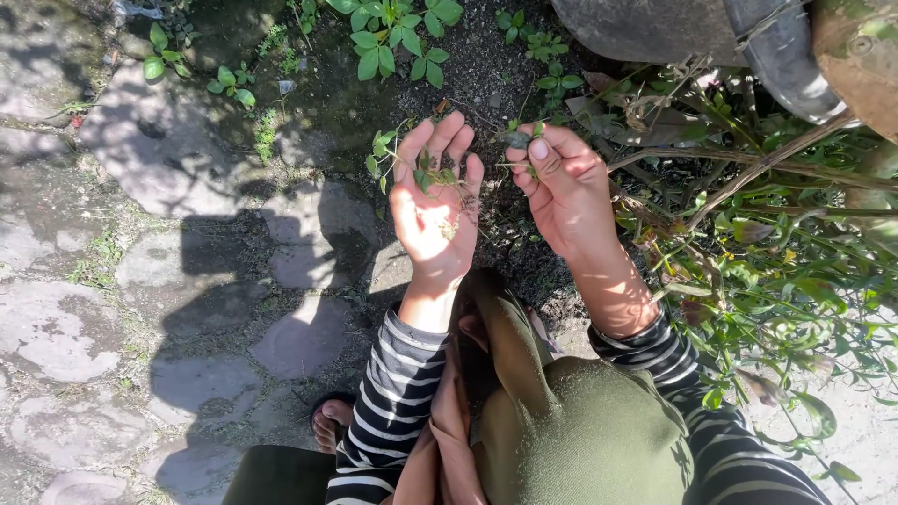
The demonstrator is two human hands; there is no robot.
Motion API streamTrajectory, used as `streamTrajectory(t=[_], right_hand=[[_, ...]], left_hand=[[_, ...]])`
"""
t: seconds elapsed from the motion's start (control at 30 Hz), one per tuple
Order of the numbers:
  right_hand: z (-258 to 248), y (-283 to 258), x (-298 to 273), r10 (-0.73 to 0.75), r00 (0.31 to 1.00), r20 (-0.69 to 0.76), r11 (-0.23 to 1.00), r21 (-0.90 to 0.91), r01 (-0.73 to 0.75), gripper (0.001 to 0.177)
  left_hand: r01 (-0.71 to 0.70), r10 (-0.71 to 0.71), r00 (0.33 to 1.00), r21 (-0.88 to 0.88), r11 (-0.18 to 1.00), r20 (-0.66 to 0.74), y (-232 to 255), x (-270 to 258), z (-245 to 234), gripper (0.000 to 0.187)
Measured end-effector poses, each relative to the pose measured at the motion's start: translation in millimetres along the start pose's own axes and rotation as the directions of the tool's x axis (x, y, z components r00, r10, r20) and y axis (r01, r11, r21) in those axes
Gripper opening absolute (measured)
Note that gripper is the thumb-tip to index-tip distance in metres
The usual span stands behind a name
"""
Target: Pulling weeds and unwanted grass from the ground in an outdoor garden area.
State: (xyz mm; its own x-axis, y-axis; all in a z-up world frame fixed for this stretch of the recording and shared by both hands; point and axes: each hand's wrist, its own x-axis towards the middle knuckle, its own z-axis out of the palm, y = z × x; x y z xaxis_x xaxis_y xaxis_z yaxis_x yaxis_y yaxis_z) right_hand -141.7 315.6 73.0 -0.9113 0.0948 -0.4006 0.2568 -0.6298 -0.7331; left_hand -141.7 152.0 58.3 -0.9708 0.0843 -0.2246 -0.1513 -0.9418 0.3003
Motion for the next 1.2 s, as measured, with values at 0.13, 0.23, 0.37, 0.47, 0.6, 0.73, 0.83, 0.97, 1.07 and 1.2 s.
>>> streamTrajectory(t=[0.13,0.23,0.37,0.47,0.6,0.73,0.83,0.97,1.07,1.2], right_hand=[[4.0,3.3,-4.9,0.057,0.998,-0.003,0.998,0.013,-0.057,0.021],[18.3,7.5,-10.0,-0.003,1.0,0.003,0.998,-0.06,0.003,0.021],[46.0,0.7,-21.3,-0.214,0.898,0.385,0.616,-0.66,0.43,0.029],[51.8,-2.0,-25.6,-0.205,0.771,0.603,0.177,-0.752,0.635,0.037],[52.5,-3.3,-30.1,-0.189,0.704,0.685,0.117,-0.696,0.709,0.035],[20.3,16.9,-24.6,-0.16,0.733,0.662,0.135,-0.721,0.68,0.035],[-4.0,26.4,-11.9,-0.184,0.83,0.526,0.068,-0.836,0.545,0.036],[-0.4,18.0,10.1,-0.294,0.841,0.454,-0.704,-0.698,0.13,0.047],[-9.2,29.7,27.5,-0.271,0.864,0.424,-0.842,-0.54,0.001,0.056],[-44.6,53.4,48.7,-0.225,0.899,0.377,-0.793,-0.607,0.057,0.034]], left_hand=[[0.009,-0.009,1.0,0.009,1.0,-0.023,-2.3,-2.1,-0.8,0.053],[0.042,-0.042,0.998,0.017,0.999,-0.044,-9.1,-2.3,-5.6,0.051],[0.039,-0.04,0.997,-0.014,0.999,-0.068,-13.5,-0.5,-14.5,0.047],[0.045,-0.056,0.987,-0.071,0.996,-0.151,-13.4,1.7,-32.0,0.04],[0.046,-0.082,0.964,-0.143,0.989,-0.251,-13.5,4.2,-39.8,0.027],[0.049,-0.091,0.964,-0.17,0.984,-0.25,-15.6,6.5,-49.3,0.022],[0.08,-0.124,0.953,-0.166,0.983,-0.276,-14.7,5.9,-49.8,0.02],[0.151,-0.181,0.932,-0.119,0.981,-0.315,-16.5,6.9,-46.1,0.02],[0.172,-0.189,0.93,-0.083,0.982,-0.316,-23.2,7.3,-47.8,0.019],[0.173,-0.17,0.939,-0.014,0.985,-0.3,-27.1,4.5,-56.2,0.019]])
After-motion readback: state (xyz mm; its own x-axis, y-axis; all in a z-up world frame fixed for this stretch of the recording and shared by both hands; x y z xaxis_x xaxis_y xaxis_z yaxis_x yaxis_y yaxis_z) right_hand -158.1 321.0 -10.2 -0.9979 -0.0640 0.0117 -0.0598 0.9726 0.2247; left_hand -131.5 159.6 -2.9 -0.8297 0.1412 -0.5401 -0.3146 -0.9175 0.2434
